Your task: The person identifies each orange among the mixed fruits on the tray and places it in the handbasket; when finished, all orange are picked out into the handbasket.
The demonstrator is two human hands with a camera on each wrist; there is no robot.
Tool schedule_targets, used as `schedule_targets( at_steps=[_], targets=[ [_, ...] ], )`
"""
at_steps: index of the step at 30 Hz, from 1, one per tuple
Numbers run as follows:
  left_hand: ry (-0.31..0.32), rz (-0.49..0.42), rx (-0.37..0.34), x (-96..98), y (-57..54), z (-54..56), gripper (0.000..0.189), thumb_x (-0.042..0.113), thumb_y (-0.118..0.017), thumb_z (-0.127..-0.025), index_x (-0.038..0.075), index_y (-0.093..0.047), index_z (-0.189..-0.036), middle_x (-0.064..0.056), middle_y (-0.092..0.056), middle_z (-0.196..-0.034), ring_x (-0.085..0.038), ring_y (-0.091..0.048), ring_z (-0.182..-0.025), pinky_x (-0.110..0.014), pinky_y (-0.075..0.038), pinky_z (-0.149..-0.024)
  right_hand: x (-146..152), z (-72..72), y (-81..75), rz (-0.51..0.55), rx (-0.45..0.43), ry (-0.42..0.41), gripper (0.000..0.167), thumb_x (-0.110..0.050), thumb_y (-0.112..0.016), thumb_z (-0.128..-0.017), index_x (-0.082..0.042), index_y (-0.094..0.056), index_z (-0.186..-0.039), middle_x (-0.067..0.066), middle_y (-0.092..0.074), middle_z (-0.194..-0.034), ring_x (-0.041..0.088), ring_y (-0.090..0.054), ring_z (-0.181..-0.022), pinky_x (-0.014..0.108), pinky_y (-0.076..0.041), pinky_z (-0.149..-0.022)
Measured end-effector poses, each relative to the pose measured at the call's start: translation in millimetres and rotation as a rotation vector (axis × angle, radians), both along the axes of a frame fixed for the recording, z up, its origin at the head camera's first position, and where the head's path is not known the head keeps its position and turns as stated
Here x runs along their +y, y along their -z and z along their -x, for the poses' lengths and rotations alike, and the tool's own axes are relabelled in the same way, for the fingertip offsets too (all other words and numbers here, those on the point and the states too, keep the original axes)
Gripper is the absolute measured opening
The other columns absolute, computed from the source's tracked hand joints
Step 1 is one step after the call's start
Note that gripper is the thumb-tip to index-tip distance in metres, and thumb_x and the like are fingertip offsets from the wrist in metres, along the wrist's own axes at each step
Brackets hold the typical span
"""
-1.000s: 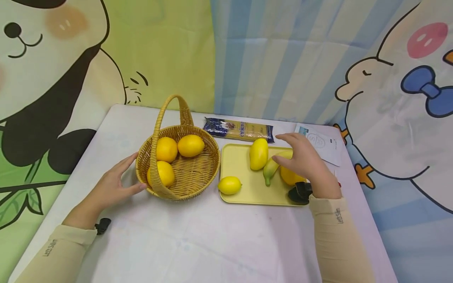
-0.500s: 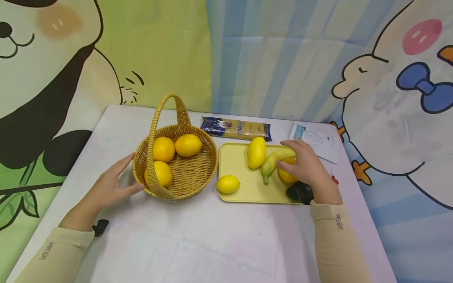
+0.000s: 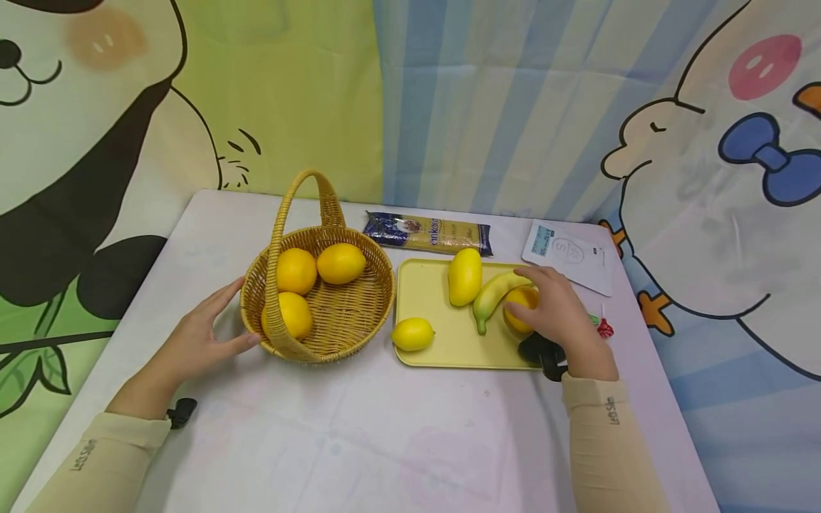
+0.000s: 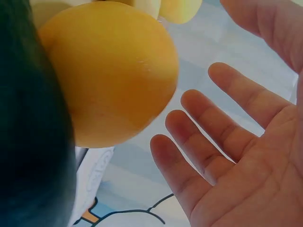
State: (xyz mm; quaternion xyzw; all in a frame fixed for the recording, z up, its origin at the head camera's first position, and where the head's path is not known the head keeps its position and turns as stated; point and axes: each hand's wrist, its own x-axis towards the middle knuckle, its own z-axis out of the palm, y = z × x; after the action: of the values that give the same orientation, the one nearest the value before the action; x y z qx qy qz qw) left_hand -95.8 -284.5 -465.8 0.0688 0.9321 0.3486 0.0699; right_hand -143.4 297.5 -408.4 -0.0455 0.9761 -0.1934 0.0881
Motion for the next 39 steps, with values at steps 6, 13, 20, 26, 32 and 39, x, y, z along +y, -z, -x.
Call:
schedule_targets(
  at_steps=[6, 13, 20, 26, 32, 39],
  targets=[
    [0.002, -0.007, 0.015, -0.2, 1.9, 0.2, 0.114, 0.058, -0.084, -0.082, 0.029, -0.017, -0.169, -0.012, -0.025, -0.175, -0.047, -0.026, -0.158, -0.075, -0.027, -0.12, 3, -0.7, 6.6, 0.003, 0.0, 0.032, 0.076, -0.042, -0.078, -0.093, -0.01, -0.048, -0.155, 0.028, -0.04, -0.16, 0.051, -0.038, -0.144, 0.074, -0.033, -0.118],
    [0.002, -0.013, 0.021, 1.1, -0.5, -0.4, 0.113, 0.058, -0.085, -0.082, 0.028, -0.018, -0.169, -0.013, -0.025, -0.174, -0.048, -0.026, -0.157, -0.076, -0.027, -0.12, 7, -2.1, 14.3, -0.009, -0.03, 0.065, 0.077, -0.046, -0.077, -0.093, -0.01, -0.048, -0.155, 0.029, -0.039, -0.161, 0.052, -0.036, -0.145, 0.074, -0.032, -0.119],
    [0.003, -0.022, 0.019, 1.4, -0.9, -0.1, 0.113, 0.057, -0.085, -0.082, 0.029, -0.018, -0.169, -0.012, -0.025, -0.174, -0.048, -0.026, -0.157, -0.076, -0.027, -0.12, 9, -2.8, 21.3, -0.005, -0.034, 0.08, 0.076, -0.042, -0.078, -0.093, -0.007, -0.048, -0.154, 0.029, -0.038, -0.161, 0.052, -0.033, -0.146, 0.073, -0.03, -0.121],
    [0.0, -0.019, 0.007, 1.5, -1.9, -0.6, 0.114, 0.058, -0.084, -0.082, 0.03, -0.017, -0.169, -0.012, -0.024, -0.175, -0.047, -0.025, -0.158, -0.076, -0.027, -0.12, 11, -3.6, 27.8, 0.0, -0.05, 0.082, 0.08, -0.041, -0.077, -0.094, -0.006, -0.043, -0.157, 0.031, -0.038, -0.159, 0.051, -0.036, -0.142, 0.073, -0.032, -0.12],
    [0.001, -0.014, 0.004, 1.7, -2.6, -0.4, 0.114, 0.058, -0.084, -0.082, 0.028, -0.017, -0.169, -0.013, -0.024, -0.175, -0.048, -0.025, -0.158, -0.076, -0.027, -0.121, 10, -5.6, 32.2, 0.006, -0.064, 0.09, 0.083, -0.041, -0.076, -0.094, -0.005, -0.039, -0.159, 0.032, -0.035, -0.159, 0.05, -0.042, -0.135, 0.071, -0.038, -0.117],
    [0.006, -0.018, 0.016, 1.7, -1.8, 0.3, 0.114, 0.057, -0.085, -0.082, 0.027, -0.018, -0.169, -0.014, -0.025, -0.174, -0.048, -0.026, -0.157, -0.075, -0.027, -0.121, 7, -6.2, 32.6, 0.004, -0.104, 0.106, 0.085, -0.041, -0.076, -0.094, -0.007, -0.036, -0.161, 0.033, -0.037, -0.157, 0.049, -0.045, -0.128, 0.071, -0.042, -0.112]
  ],
)
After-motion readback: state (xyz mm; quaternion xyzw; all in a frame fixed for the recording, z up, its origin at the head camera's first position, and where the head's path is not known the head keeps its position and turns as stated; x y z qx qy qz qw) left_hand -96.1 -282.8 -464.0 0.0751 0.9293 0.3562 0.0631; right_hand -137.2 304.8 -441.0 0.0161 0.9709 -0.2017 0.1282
